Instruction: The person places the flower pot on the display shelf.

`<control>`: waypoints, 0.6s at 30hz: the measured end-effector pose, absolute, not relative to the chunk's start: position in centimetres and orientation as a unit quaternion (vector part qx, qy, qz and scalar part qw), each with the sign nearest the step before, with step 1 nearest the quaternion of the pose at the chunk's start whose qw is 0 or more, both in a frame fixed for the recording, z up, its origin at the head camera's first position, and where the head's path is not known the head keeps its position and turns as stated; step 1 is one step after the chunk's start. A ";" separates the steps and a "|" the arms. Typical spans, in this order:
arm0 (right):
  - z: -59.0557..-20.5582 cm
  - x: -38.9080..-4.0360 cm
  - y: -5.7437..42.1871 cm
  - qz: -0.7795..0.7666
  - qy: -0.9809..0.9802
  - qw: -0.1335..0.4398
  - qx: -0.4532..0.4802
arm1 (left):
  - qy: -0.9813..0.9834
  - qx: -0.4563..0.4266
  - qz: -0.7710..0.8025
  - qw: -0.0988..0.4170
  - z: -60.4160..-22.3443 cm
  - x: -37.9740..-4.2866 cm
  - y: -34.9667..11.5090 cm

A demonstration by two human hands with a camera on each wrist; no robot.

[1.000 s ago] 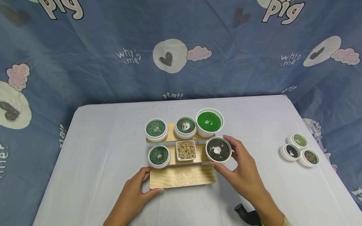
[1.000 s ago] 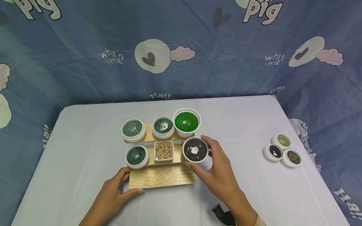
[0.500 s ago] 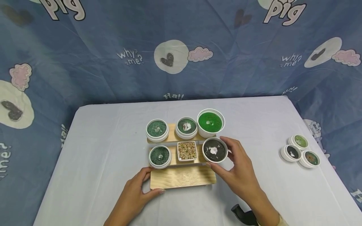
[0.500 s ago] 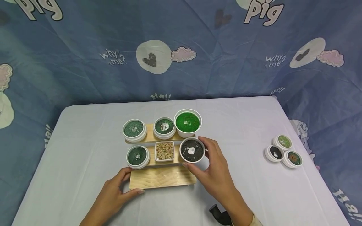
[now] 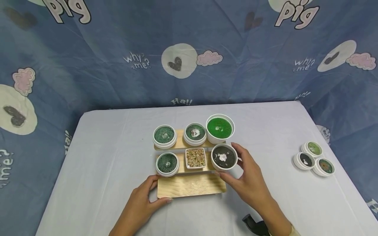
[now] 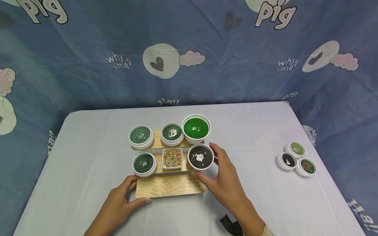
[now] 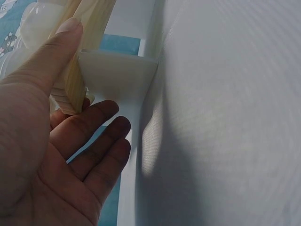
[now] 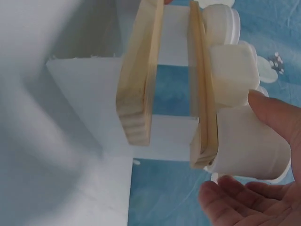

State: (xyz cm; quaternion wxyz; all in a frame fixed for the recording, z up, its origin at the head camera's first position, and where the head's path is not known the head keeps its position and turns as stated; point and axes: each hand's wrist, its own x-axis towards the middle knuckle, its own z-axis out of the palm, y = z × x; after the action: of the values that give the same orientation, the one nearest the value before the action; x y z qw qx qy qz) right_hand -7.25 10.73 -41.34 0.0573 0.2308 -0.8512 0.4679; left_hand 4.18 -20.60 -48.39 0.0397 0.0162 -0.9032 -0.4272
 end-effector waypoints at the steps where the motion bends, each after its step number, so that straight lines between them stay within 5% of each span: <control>1: -41.4 -7.2 10.9 0.460 -0.855 0.057 0.232 | -0.904 0.016 -0.426 0.039 -48.4 4.2 -20.6; 18: -42.1 -6.6 13.4 0.418 -0.877 0.061 0.227 | -0.896 0.040 -0.442 0.008 -48.2 4.2 -20.6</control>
State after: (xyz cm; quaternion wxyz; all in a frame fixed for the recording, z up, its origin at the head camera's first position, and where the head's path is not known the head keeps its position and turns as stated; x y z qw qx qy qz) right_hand -6.64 13.42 -42.13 0.0608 0.2275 -0.8774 0.4181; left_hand 4.25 -20.63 -48.19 0.0080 0.0399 -0.8962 -0.4418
